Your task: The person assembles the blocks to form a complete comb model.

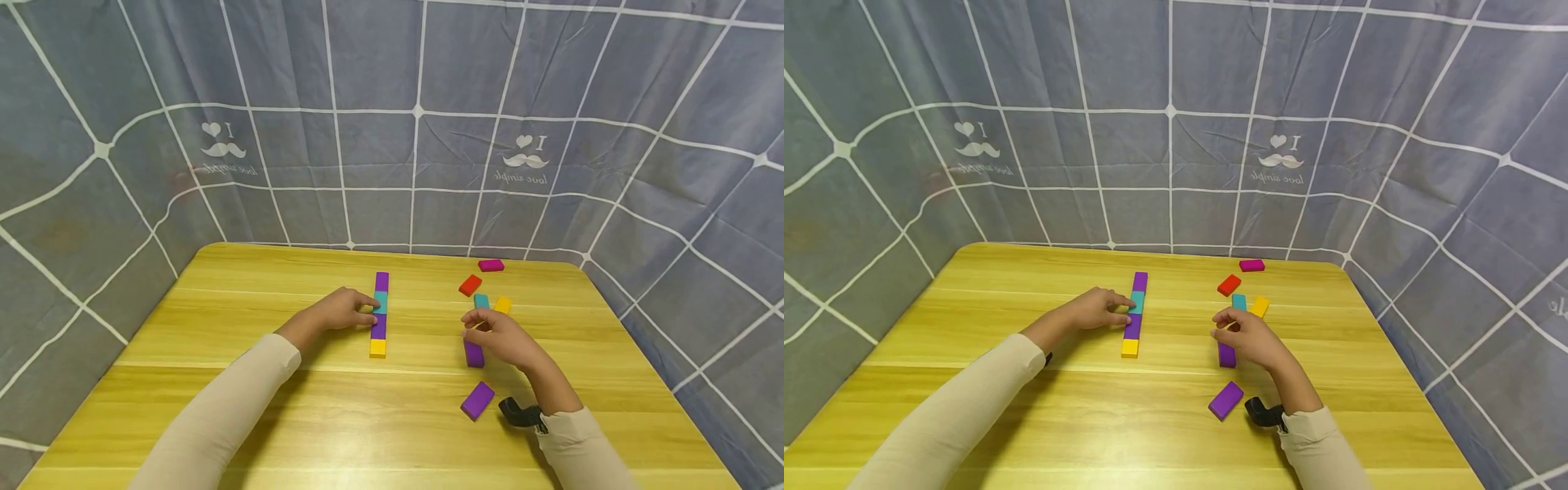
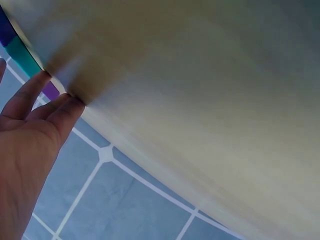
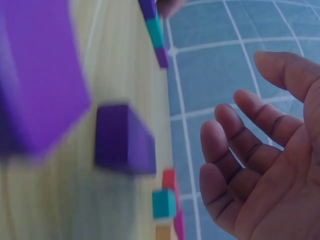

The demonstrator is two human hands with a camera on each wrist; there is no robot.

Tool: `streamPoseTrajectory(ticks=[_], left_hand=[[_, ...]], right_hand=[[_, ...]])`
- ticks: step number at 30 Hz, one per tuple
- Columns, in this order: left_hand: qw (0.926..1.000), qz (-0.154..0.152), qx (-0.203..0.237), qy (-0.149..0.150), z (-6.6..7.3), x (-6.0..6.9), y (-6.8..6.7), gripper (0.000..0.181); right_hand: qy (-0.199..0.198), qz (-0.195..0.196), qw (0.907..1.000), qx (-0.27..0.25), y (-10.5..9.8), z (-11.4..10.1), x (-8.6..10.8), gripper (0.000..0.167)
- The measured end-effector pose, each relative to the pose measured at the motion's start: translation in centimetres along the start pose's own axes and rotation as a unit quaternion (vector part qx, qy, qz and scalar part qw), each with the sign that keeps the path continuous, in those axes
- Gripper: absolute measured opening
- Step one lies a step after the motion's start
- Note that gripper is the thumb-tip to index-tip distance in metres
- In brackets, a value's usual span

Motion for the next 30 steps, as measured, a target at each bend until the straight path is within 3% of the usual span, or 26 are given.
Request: streamPoseTrajectory(ticks=[8, 15, 24, 30], left_hand=[[1.0, 0.001, -0.003, 0.005, 0.6, 1.0, 0.6, 0.042], [1.0, 0.001, 0.001, -0.002, 1.8, 2.1, 1.5, 0.049], [0.9997, 0.0, -0.021, 0.013, 2.5, 2.4, 2.0, 0.052], [0.9993, 0.001, -0.034, 0.013, 2.4, 2.3, 2.2, 0.048]], right_hand=[[0.014, 0.024, 0.9996, -0.008, -1.8, 2.3, 1.4, 0.032], [0.025, 0.023, 0.9991, -0.026, -1.9, 3.3, 1.3, 0.033], [0.025, -0.044, 0.9985, -0.02, -1.5, 4.7, 0.7, 0.042], [0.015, -0.055, 0.9984, 0.004, -1.2, 5.4, 0.5, 0.042]])
Point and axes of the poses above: each hand's wrist, its own x-axis away from the middle knuckle, its own y-axis out of the palm, z = x × y, the point moved 2 cm from there along -x, towards the middle knuckle, and after that the axes turned 9 degrees about -z, right-handed, at the moved point
